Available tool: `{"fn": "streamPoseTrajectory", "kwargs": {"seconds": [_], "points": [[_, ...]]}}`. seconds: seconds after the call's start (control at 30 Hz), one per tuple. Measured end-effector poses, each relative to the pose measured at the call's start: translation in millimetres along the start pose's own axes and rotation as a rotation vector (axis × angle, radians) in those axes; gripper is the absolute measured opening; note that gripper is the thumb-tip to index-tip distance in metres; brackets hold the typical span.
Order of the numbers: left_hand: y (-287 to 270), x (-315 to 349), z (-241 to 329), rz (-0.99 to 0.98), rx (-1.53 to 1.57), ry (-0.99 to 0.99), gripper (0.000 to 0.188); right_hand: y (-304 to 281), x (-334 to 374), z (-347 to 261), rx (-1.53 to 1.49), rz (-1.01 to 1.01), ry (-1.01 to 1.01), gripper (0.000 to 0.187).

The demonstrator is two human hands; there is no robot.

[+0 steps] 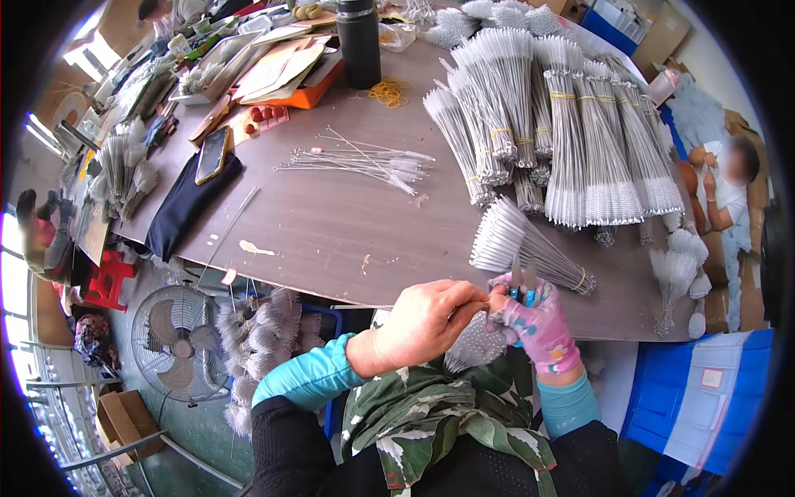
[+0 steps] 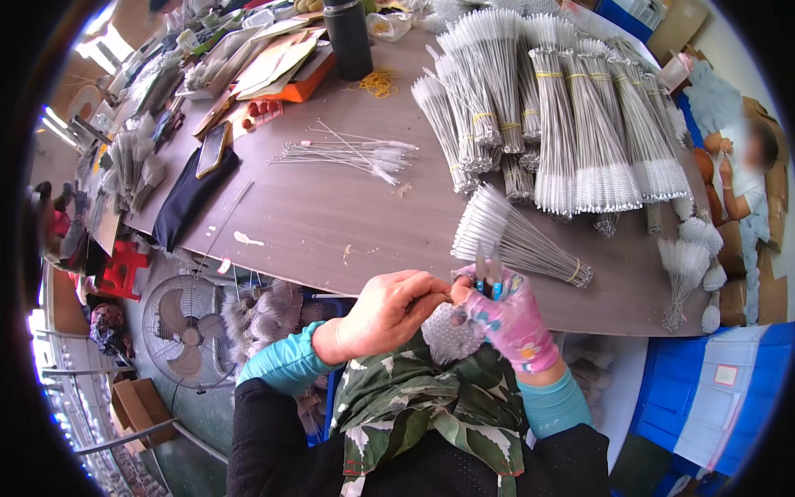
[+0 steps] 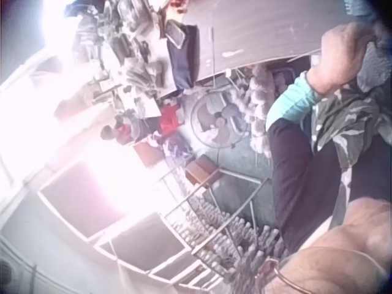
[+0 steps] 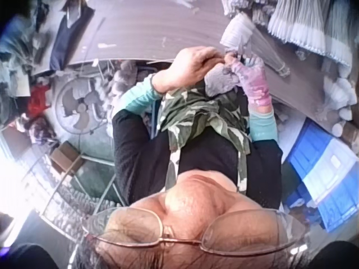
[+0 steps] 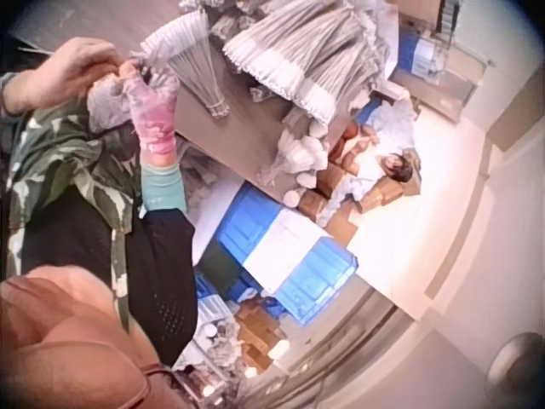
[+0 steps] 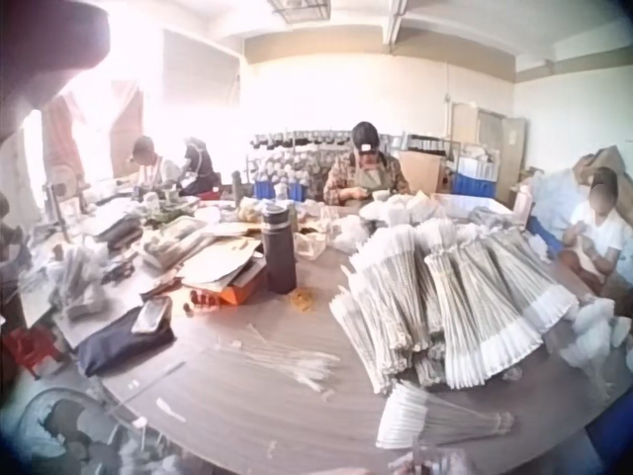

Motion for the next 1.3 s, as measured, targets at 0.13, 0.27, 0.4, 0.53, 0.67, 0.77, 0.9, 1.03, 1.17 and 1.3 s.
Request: {"fn": "streamPoseTrajectory", "kwargs": {"seconds": [0.13, 0.27, 0.4, 0.53, 0.67, 0.77, 0.9, 1.03, 1.17, 1.3], "points": [[-16, -5, 15, 0.028, -0.167, 0.21, 0.013, -30, -7, 5, -0.128, 0.082, -0.028, 0.019], [-49, -30, -23, 0.069, -0.689, 0.295, 0.02, -87, 12, 29, 0.124, 0.275, 0.089, 0.013], [-93, -72, -82, 0.233, -0.816, 0.3, 0.021, -122, 27, 71, 0.165, 0.318, 0.013, 0.009], [-101, -96, -126, 0.219, -0.909, 0.122, 0.022, -128, 25, 81, 0.218, 0.35, -0.076, 0.008], [-107, -90, -125, 0.443, -0.901, 0.089, 0.027, -124, 24, 87, 0.182, 0.392, 0.016, 0.011], [-123, -61, -104, 0.489, -0.7, -0.03, 0.033, -109, 23, 86, 0.193, 0.288, 0.032, 0.021], [-102, 0, -86, 0.346, -0.345, -0.12, 0.032, -94, 20, 87, 0.261, 0.159, 0.015, 0.023], [-72, 40, -79, 0.306, -0.728, -0.064, 0.031, -84, 19, 87, 0.332, 0.102, 0.004, 0.022], [-47, 73, -81, 0.197, -0.831, -0.036, 0.028, -80, 29, 87, 0.31, 0.093, -0.04, 0.021], [-4, 118, -55, 0.089, -0.635, 0.05, 0.023, -80, 36, 99, 0.243, 0.085, -0.047, 0.018]]}}
Point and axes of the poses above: each hand's wrist, its own x-axis away from the middle knuckle, its own y-axis out of the palm, z = x × y, the point moved 10 cm from there along -x, towards the middle knuckle, and after that the axes turned 5 degrees about -y, right-handed, at the moved point
